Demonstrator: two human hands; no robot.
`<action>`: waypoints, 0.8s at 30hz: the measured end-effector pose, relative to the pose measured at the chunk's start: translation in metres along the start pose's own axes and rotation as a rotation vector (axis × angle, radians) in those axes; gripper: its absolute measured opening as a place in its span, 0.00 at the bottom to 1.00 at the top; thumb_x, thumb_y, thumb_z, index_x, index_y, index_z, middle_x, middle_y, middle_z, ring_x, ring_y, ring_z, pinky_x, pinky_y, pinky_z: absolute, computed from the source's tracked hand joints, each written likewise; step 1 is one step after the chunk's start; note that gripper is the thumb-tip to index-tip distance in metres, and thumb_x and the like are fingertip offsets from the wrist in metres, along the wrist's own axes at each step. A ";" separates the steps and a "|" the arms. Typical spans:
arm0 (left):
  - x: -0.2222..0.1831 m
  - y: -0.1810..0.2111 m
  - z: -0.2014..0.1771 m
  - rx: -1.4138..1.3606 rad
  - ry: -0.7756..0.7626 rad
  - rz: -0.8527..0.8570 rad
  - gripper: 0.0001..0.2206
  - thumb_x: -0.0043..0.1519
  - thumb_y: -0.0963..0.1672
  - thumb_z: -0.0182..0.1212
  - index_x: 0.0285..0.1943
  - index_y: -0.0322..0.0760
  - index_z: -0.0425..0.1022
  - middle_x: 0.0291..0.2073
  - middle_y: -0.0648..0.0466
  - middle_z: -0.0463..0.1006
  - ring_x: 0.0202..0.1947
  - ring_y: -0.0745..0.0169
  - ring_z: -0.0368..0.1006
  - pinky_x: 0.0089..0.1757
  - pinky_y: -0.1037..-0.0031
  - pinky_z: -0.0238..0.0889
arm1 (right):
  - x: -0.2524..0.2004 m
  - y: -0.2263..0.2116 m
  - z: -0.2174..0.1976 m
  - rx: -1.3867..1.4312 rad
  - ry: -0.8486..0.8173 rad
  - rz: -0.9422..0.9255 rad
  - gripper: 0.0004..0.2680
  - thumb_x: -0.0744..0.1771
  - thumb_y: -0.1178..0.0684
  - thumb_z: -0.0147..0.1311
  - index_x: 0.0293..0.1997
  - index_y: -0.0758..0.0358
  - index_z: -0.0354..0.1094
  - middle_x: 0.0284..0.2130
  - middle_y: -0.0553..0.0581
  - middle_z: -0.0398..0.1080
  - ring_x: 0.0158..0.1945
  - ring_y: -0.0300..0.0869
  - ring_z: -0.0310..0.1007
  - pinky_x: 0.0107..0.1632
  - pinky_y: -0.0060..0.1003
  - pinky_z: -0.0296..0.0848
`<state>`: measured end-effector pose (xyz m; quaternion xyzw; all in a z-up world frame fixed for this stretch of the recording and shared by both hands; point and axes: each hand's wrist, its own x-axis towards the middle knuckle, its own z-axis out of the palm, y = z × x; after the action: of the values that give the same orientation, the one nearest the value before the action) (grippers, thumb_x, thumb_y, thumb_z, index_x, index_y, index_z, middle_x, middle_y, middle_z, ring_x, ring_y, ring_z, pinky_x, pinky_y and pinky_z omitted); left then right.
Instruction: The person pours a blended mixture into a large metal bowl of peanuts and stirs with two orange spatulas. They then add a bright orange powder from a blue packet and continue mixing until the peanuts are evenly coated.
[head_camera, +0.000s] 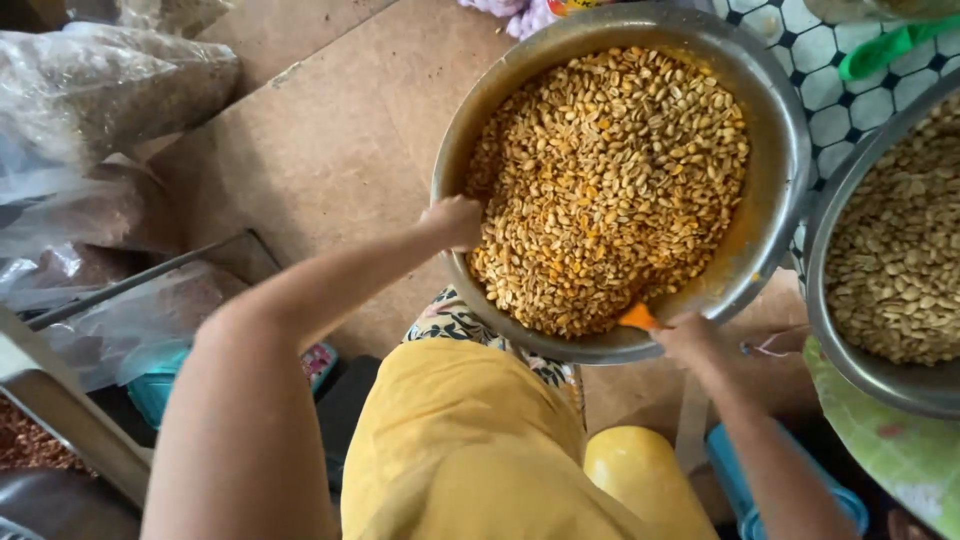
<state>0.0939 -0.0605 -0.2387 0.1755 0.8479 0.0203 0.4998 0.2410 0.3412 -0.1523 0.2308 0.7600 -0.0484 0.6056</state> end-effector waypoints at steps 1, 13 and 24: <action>-0.001 0.000 0.007 -0.141 -0.034 -0.065 0.10 0.50 0.44 0.62 0.36 0.38 0.85 0.30 0.47 0.83 0.37 0.44 0.82 0.33 0.58 0.76 | 0.006 -0.002 0.023 0.259 0.017 -0.003 0.17 0.62 0.39 0.56 0.47 0.57 0.79 0.23 0.59 0.80 0.31 0.50 0.81 0.38 0.42 0.74; -0.102 0.073 -0.103 -0.430 -0.198 0.016 0.16 0.59 0.46 0.50 0.39 0.28 0.80 0.25 0.43 0.82 0.33 0.41 0.82 0.38 0.54 0.74 | -0.151 -0.043 -0.068 0.592 0.145 -0.205 0.18 0.64 0.47 0.61 0.54 0.73 0.73 0.31 0.70 0.77 0.34 0.56 0.75 0.36 0.45 0.73; -0.044 0.015 -0.086 0.242 -0.006 -0.077 0.11 0.56 0.40 0.57 0.46 0.35 0.78 0.39 0.50 0.83 0.40 0.46 0.81 0.34 0.57 0.76 | -0.039 -0.006 -0.007 -0.006 0.125 -0.061 0.21 0.63 0.34 0.49 0.43 0.58 0.82 0.38 0.63 0.81 0.48 0.59 0.80 0.47 0.52 0.75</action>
<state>0.0438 -0.0485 -0.1562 0.2021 0.8487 -0.1019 0.4780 0.2380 0.3267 -0.1152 0.2082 0.8033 -0.0499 0.5557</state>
